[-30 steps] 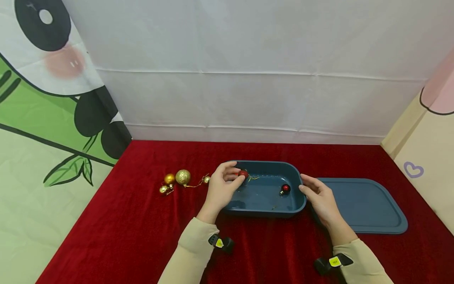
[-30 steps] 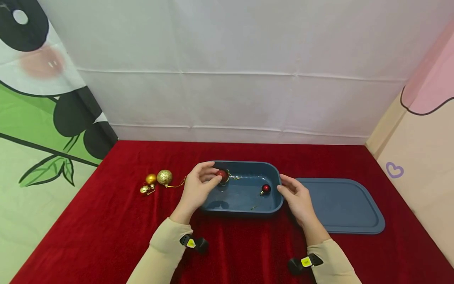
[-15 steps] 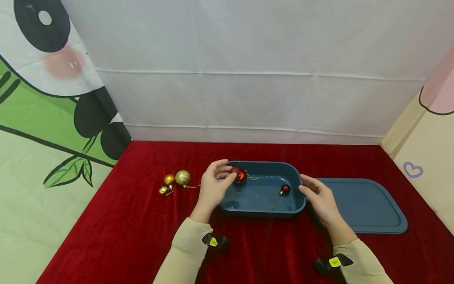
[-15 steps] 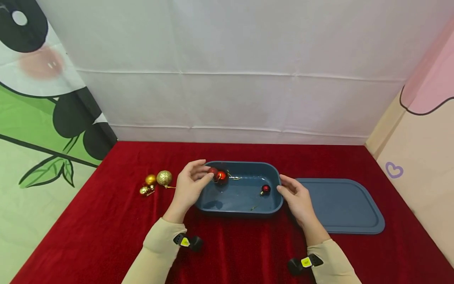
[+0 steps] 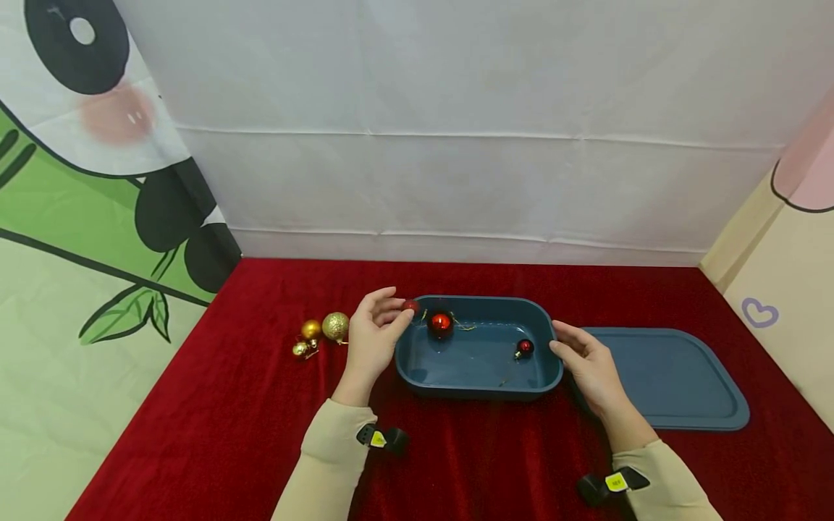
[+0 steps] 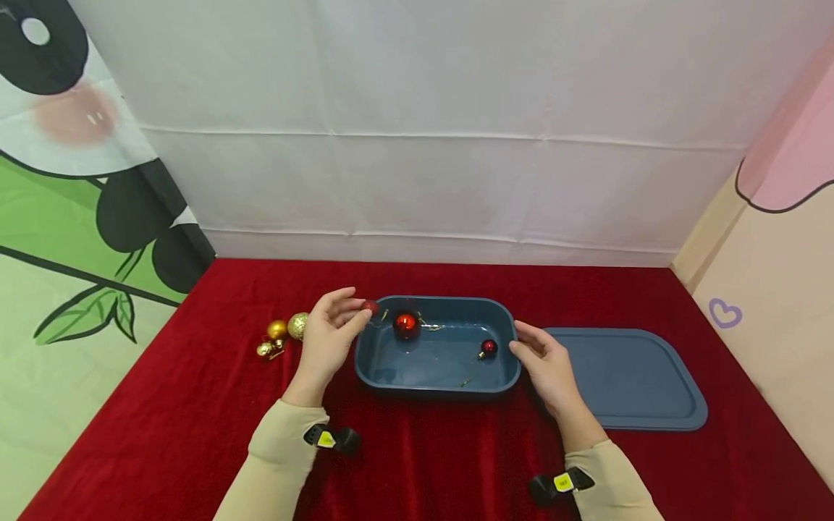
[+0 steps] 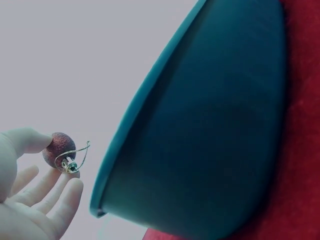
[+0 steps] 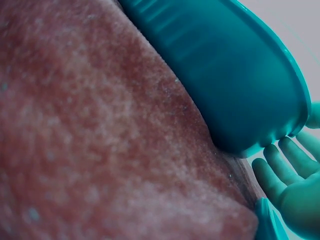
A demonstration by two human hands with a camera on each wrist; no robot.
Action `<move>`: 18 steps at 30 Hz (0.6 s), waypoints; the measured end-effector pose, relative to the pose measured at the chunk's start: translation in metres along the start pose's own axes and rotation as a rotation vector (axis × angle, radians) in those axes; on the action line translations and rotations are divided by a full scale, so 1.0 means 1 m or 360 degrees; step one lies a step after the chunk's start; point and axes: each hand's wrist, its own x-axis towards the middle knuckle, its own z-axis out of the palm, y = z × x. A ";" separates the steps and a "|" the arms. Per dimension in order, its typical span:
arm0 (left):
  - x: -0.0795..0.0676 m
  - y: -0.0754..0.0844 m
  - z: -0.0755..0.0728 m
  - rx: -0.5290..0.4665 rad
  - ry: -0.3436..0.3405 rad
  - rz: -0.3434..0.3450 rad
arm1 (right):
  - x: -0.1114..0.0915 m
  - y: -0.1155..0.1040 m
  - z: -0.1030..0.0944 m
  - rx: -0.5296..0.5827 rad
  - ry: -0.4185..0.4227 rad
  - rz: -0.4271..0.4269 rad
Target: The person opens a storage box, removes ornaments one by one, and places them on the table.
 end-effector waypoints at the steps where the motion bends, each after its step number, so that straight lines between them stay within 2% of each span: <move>1: 0.000 0.000 -0.002 -0.0003 0.0015 -0.0001 | 0.000 0.000 0.000 0.0000 -0.0001 -0.0001; 9: 0.004 0.001 -0.017 -0.0061 0.0121 -0.0004 | -0.001 0.001 0.000 -0.0027 -0.0009 -0.0006; 18: 0.005 -0.003 -0.032 -0.0035 0.0202 -0.0078 | -0.002 -0.001 0.000 -0.0039 -0.0014 -0.0008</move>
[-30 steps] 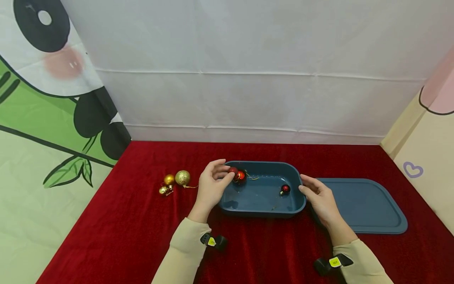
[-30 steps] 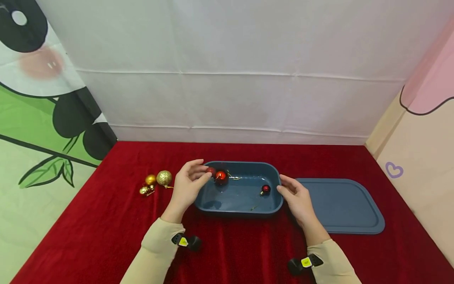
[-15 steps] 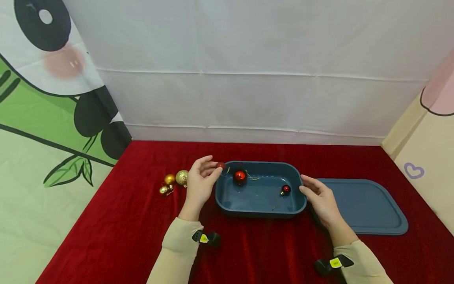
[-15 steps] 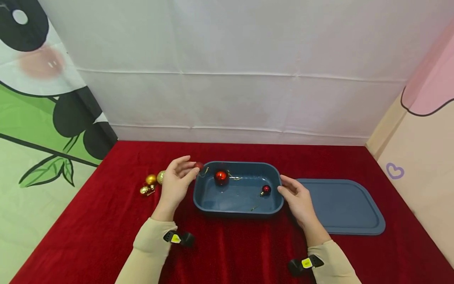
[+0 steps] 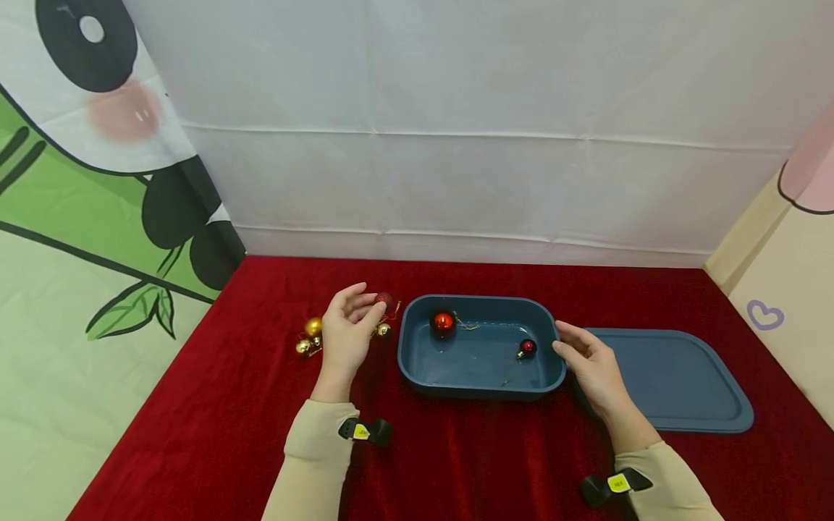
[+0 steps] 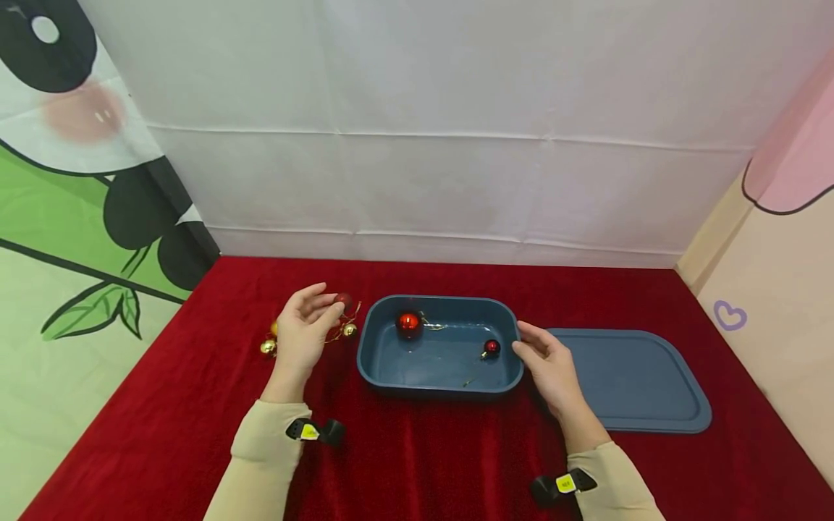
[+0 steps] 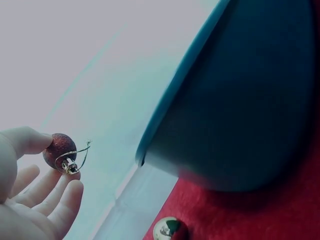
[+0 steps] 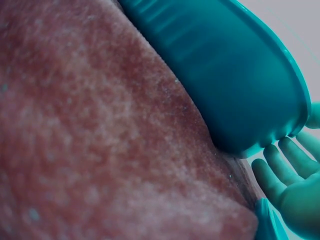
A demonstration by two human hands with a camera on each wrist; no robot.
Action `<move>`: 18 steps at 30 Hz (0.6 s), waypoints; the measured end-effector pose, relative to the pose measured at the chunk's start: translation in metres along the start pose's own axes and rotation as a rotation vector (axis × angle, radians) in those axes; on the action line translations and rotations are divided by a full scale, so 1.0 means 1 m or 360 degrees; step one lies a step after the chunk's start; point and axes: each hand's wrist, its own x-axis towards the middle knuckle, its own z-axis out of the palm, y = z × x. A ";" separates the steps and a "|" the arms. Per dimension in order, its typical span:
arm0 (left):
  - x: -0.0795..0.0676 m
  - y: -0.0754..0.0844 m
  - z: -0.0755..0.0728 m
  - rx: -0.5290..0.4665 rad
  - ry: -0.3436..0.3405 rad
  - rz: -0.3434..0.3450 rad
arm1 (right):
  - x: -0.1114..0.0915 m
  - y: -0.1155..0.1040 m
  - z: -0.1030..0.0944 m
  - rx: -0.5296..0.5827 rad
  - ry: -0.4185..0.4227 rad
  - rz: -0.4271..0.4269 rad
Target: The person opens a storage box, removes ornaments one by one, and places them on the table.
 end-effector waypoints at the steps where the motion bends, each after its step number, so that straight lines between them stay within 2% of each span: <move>1: 0.000 -0.001 -0.001 0.0007 0.0007 -0.0004 | 0.000 0.000 0.000 0.0000 -0.0001 0.0000; 18: 0.012 -0.019 -0.026 0.0081 0.0074 -0.0169 | -0.001 -0.001 0.000 -0.0042 -0.0006 -0.0004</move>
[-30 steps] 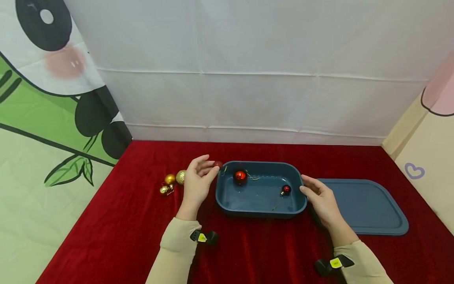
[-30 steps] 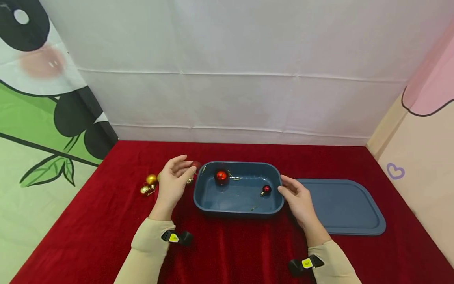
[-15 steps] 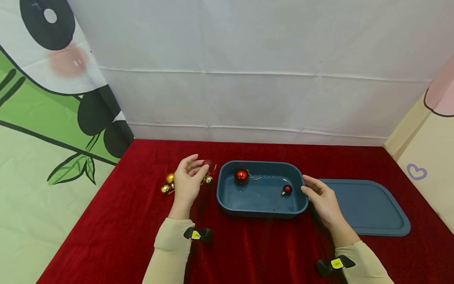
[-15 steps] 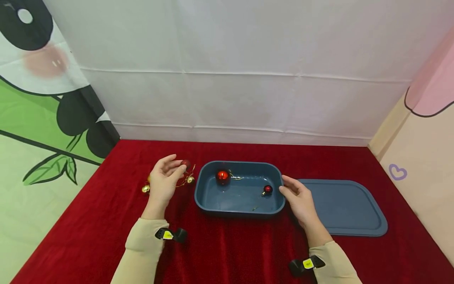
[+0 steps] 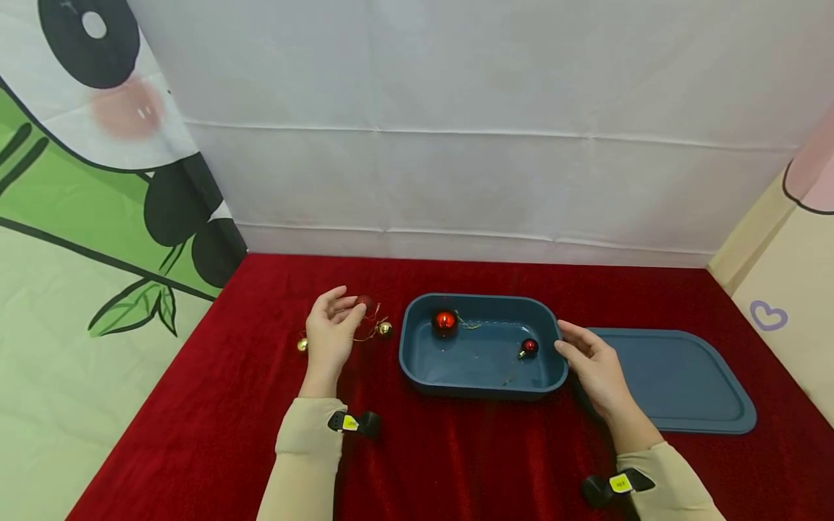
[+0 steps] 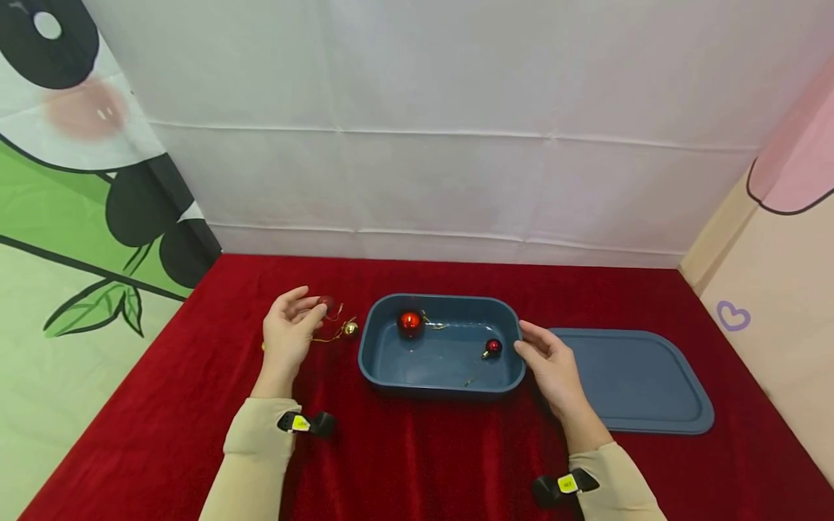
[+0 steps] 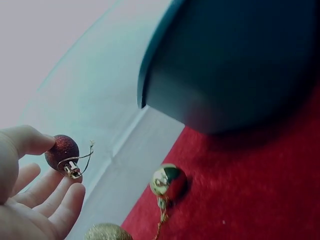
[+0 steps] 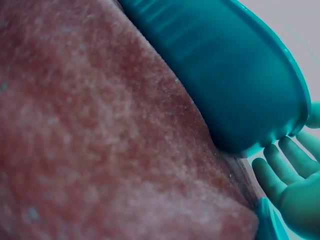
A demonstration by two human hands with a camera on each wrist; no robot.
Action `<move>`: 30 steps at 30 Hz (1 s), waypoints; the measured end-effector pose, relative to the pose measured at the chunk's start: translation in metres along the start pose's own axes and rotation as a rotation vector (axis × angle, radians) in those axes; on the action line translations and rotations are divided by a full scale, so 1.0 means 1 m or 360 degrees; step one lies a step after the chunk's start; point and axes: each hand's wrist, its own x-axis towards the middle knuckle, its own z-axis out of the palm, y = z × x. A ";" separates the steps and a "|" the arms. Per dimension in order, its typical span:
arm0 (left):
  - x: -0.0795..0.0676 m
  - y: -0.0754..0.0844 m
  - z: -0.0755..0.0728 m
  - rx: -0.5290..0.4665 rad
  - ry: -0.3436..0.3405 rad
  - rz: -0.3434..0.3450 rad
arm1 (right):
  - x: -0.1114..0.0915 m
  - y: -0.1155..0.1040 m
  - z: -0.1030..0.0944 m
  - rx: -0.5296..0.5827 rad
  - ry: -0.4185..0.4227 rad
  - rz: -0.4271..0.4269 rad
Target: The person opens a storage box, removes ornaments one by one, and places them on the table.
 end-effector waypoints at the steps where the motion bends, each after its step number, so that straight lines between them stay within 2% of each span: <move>1: 0.000 -0.001 -0.001 0.0001 0.0000 -0.0014 | 0.000 0.000 0.000 0.0000 0.0000 -0.0001; 14: 0.004 -0.015 -0.006 0.0087 -0.0038 -0.0116 | -0.001 -0.002 0.000 -0.0017 0.0006 0.0004; 30: 0.006 -0.024 -0.002 0.0171 -0.0049 -0.0104 | 0.001 0.001 0.001 0.0009 0.0000 -0.0008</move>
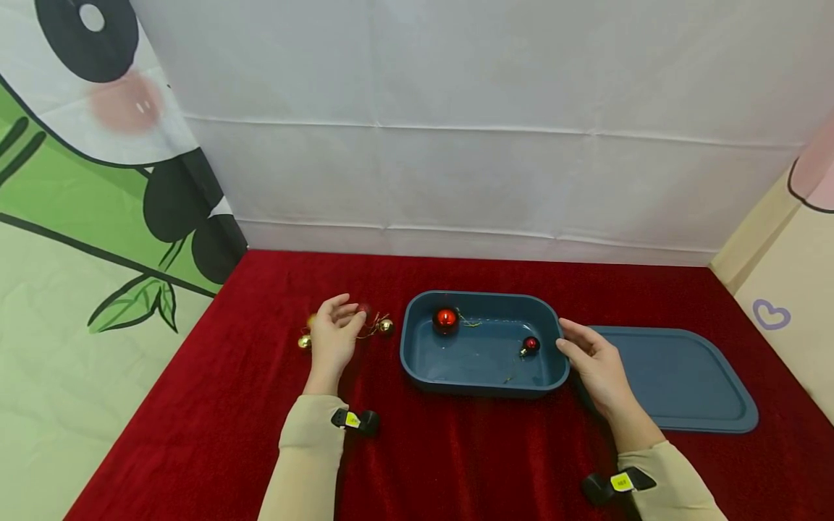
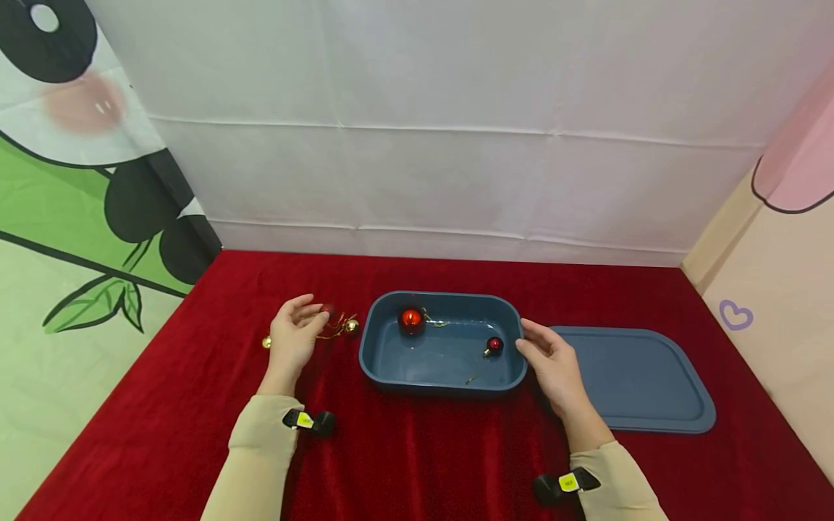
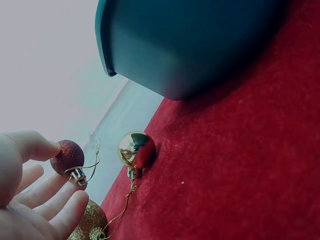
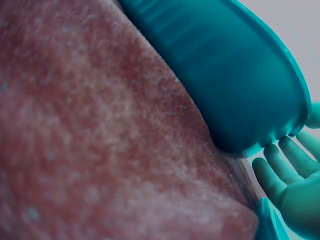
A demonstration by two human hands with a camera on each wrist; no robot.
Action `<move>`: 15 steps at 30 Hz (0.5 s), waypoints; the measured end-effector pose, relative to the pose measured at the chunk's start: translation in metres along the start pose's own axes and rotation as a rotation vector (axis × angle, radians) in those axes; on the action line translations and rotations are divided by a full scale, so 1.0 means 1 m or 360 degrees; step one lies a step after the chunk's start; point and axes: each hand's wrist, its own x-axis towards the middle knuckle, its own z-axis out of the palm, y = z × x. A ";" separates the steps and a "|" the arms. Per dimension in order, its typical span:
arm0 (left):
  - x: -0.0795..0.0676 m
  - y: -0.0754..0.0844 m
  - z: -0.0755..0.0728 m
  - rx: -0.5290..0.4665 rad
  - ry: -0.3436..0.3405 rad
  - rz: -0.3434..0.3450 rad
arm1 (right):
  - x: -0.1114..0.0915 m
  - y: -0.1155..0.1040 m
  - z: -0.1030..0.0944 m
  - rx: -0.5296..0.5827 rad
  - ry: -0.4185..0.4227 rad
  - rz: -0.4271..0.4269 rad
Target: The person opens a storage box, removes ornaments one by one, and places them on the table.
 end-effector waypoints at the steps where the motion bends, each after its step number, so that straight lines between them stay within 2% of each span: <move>1: 0.000 0.000 0.000 0.0010 0.0003 0.0003 | 0.000 0.000 0.000 -0.0001 0.0000 0.0002; 8: -0.001 0.000 -0.001 0.0082 0.0036 0.0024 | 0.000 0.000 0.000 -0.0011 0.0004 -0.0009; 15: -0.004 -0.001 0.005 0.0270 0.0057 0.0107 | 0.000 0.000 0.000 -0.0020 0.0002 0.0001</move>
